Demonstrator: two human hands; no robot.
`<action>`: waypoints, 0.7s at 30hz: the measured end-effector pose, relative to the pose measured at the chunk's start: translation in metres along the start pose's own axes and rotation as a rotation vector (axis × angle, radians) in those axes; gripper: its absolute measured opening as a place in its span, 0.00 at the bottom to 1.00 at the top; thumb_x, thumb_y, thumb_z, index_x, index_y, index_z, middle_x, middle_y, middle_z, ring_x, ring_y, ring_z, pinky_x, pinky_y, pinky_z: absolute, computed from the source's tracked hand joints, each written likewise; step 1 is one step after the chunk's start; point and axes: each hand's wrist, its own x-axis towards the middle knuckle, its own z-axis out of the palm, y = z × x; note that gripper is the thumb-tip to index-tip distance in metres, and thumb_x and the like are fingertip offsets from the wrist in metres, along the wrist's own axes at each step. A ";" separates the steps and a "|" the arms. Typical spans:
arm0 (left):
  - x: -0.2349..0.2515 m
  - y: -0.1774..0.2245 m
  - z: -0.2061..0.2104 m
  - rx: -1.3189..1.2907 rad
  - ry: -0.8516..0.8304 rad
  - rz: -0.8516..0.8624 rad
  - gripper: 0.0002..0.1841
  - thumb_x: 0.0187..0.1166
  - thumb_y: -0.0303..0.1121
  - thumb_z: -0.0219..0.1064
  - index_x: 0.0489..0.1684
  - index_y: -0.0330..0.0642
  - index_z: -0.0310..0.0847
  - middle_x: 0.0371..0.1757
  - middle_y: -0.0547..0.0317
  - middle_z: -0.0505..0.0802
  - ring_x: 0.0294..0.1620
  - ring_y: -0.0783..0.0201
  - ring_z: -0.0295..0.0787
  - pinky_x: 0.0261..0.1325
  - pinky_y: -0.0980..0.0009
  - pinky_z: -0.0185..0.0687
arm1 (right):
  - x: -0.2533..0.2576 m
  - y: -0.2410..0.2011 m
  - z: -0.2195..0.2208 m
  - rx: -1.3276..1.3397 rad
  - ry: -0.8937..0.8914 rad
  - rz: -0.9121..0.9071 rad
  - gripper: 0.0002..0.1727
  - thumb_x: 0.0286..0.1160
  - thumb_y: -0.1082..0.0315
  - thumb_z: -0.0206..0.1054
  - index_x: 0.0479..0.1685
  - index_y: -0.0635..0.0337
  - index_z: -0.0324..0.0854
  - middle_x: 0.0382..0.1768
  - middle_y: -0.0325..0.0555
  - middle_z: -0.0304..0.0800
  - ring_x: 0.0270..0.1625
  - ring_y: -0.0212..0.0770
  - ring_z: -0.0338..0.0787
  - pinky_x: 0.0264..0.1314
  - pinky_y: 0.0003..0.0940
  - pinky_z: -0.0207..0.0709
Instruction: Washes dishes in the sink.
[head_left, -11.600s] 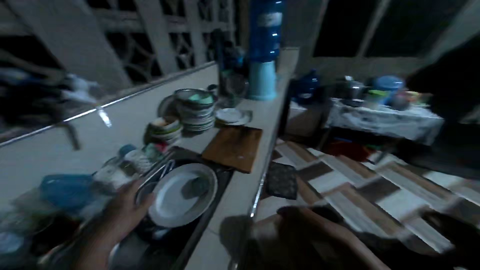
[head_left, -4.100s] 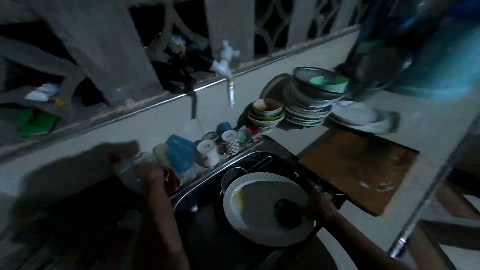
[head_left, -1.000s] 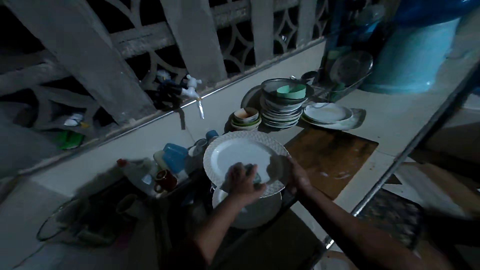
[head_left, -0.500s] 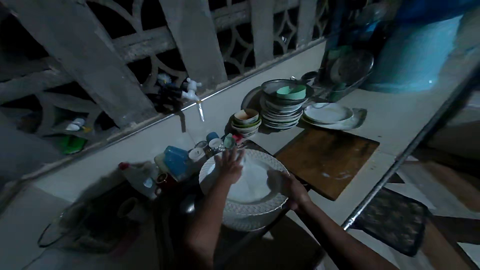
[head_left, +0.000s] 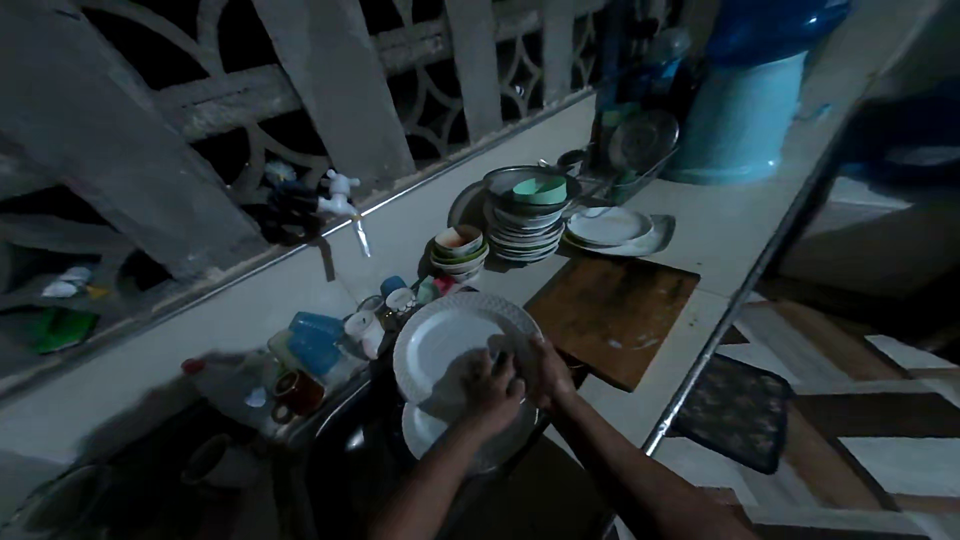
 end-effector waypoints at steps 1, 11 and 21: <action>0.006 0.008 0.003 -0.021 0.000 0.027 0.32 0.91 0.39 0.50 0.96 0.52 0.47 0.97 0.39 0.37 0.96 0.33 0.28 0.89 0.31 0.30 | -0.001 0.005 0.001 0.019 -0.024 -0.009 0.23 0.98 0.57 0.38 0.77 0.61 0.63 0.45 0.48 0.84 0.41 0.37 0.87 0.42 0.35 0.83; 0.083 -0.041 -0.016 0.002 0.277 -0.001 0.35 0.90 0.46 0.56 0.96 0.52 0.49 0.92 0.26 0.53 0.90 0.23 0.47 0.81 0.21 0.45 | -0.063 -0.036 -0.024 -0.021 0.012 0.069 0.29 0.92 0.69 0.51 0.90 0.51 0.51 0.69 0.54 0.79 0.58 0.42 0.88 0.58 0.43 0.84; 0.107 -0.070 -0.037 0.110 0.327 0.331 0.25 0.86 0.39 0.63 0.73 0.28 0.78 0.73 0.13 0.75 0.77 0.18 0.69 0.80 0.30 0.61 | -0.051 -0.029 -0.083 0.072 -0.502 0.223 0.19 0.91 0.55 0.41 0.58 0.49 0.77 0.40 0.37 0.92 0.39 0.32 0.93 0.36 0.31 0.89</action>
